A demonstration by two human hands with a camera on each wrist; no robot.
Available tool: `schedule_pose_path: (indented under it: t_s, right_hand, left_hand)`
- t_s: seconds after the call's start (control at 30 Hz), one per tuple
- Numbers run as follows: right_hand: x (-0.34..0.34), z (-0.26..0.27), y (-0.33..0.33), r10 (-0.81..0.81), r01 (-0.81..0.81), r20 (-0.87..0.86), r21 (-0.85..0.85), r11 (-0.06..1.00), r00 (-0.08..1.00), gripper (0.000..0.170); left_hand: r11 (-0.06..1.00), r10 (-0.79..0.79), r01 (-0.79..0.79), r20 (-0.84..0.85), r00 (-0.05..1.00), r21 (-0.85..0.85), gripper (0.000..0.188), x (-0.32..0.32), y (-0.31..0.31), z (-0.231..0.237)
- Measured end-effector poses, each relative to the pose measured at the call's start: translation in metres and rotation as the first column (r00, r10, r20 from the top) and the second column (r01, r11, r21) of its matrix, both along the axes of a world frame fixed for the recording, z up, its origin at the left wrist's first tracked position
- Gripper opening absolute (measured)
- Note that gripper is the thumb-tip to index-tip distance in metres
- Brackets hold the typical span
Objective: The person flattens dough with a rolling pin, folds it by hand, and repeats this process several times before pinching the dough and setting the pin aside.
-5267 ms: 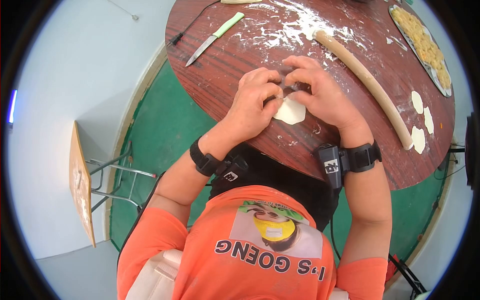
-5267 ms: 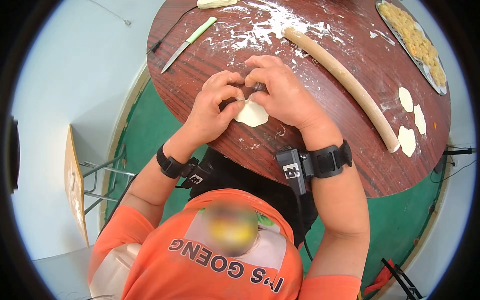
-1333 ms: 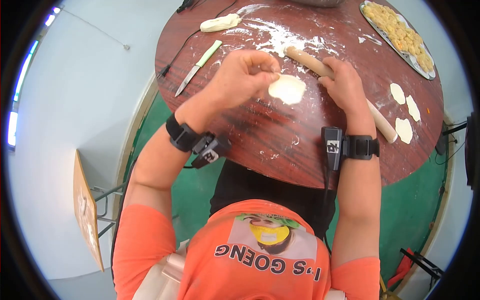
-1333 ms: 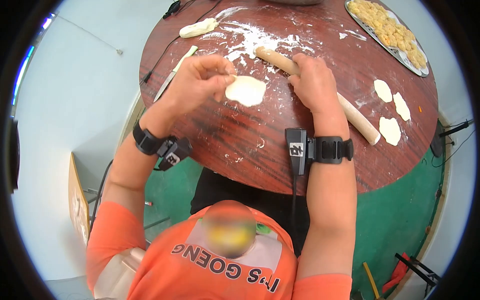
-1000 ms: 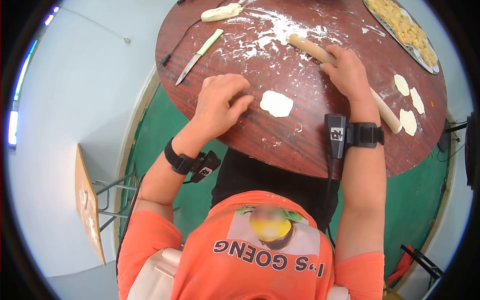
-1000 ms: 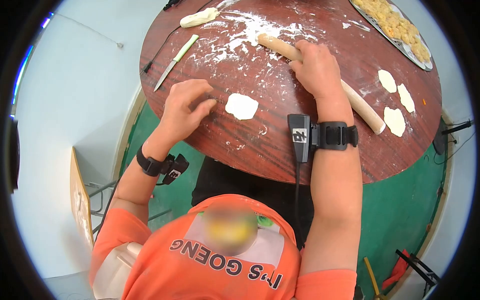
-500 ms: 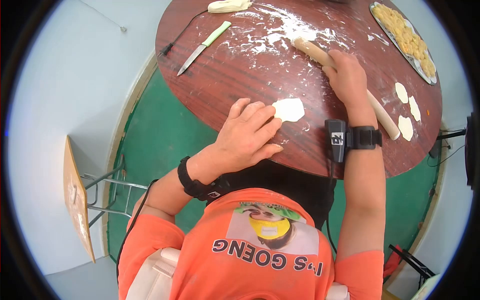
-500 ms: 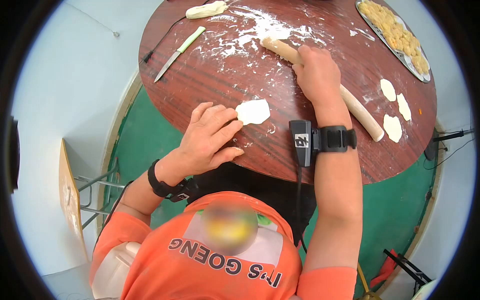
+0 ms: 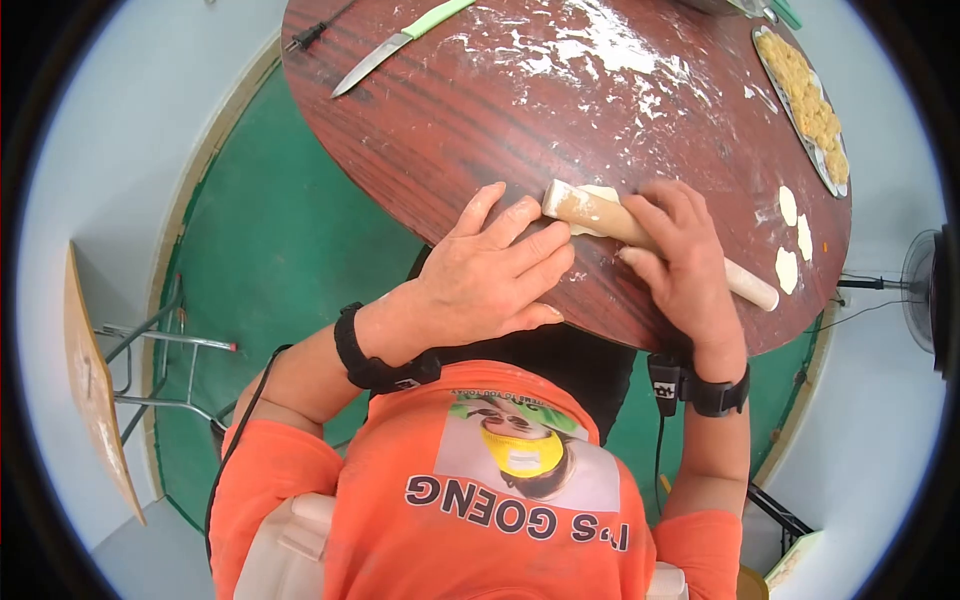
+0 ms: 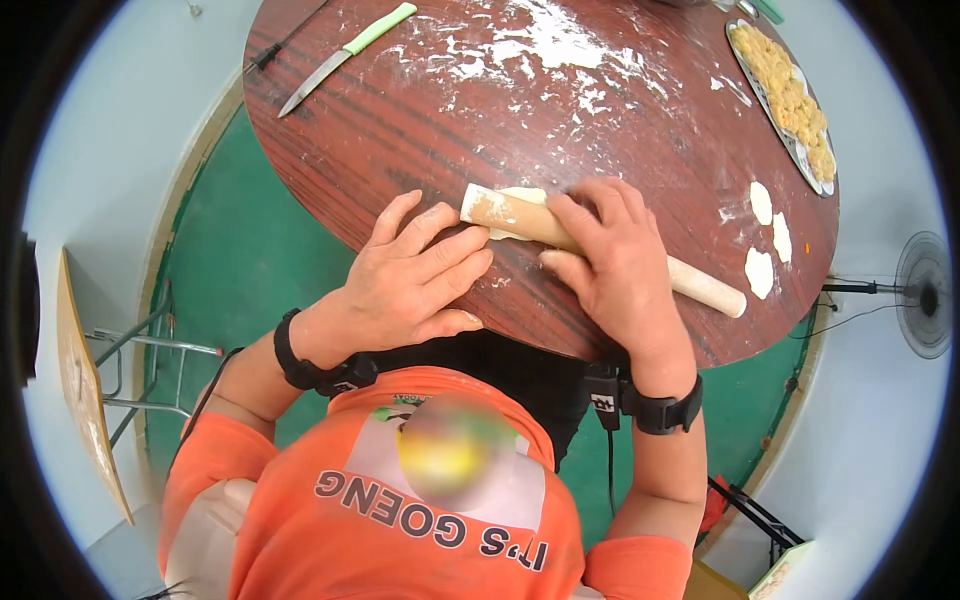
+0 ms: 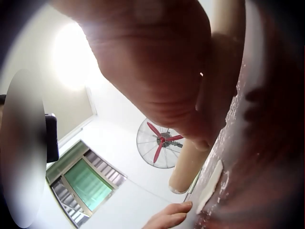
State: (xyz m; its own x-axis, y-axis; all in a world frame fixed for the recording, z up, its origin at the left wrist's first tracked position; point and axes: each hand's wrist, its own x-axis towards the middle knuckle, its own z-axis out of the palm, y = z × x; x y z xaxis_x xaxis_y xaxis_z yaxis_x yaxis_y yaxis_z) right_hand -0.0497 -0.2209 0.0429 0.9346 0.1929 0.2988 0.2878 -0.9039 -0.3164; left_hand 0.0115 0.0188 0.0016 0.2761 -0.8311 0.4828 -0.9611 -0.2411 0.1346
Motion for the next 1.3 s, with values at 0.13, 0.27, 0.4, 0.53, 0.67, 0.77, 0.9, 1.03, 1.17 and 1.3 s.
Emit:
schedule_pose_path:
  t_s: [0.13,0.27,0.4,0.53,0.67,0.77,0.9,1.03,1.17,1.3]
  right_hand:
    - [0.014,-0.007,0.005,-0.122,0.140,0.072,-0.349,0.927,0.990,0.063]
    - [0.044,-0.017,-0.013,-0.178,0.172,0.010,-0.297,0.939,0.984,0.059]
    - [0.064,-0.021,-0.031,-0.171,0.162,-0.055,-0.144,0.976,0.984,0.055]
    - [0.056,-0.007,-0.023,-0.032,0.028,0.018,0.174,0.984,0.999,0.037]
    - [0.050,-0.003,-0.014,0.071,-0.076,0.055,0.087,0.993,0.996,0.026]
    - [0.056,-0.003,-0.019,0.005,-0.003,-0.007,0.197,0.980,1.000,0.021]
    - [0.063,-0.006,-0.035,-0.022,0.032,-0.053,0.204,0.978,0.998,0.020]
    - [0.062,-0.003,-0.041,-0.055,0.079,-0.098,0.256,0.963,0.994,0.021]
    - [0.059,-0.004,-0.040,-0.074,0.096,-0.103,0.231,0.968,0.992,0.022]
    - [0.056,-0.005,-0.043,-0.100,0.110,-0.067,0.178,0.978,0.993,0.023]
  left_hand:
    - [1.000,0.006,-0.006,-0.026,1.000,0.016,0.058,0.000,-0.001,0.004]
    - [1.000,0.014,-0.014,-0.011,1.000,0.024,0.059,-0.001,-0.004,0.003]
    - [0.998,0.023,-0.023,-0.009,1.000,0.051,0.062,-0.002,-0.003,0.005]
    - [0.997,0.032,-0.031,-0.011,0.999,0.067,0.065,-0.002,-0.002,0.005]
    - [0.998,0.051,-0.049,-0.030,0.998,0.041,0.067,0.000,-0.002,0.004]
    - [0.994,0.087,-0.083,-0.057,0.995,0.069,0.069,0.001,-0.003,0.006]
    - [0.993,0.101,-0.095,-0.086,0.991,0.065,0.071,0.001,-0.005,0.009]
    - [1.000,0.024,-0.023,-0.086,0.996,0.015,0.073,-0.009,-0.026,0.012]
    - [0.999,0.010,-0.007,-0.088,0.996,0.040,0.075,-0.011,-0.041,0.012]
    - [0.994,-0.038,0.048,-0.105,0.994,0.096,0.076,-0.006,-0.036,0.012]
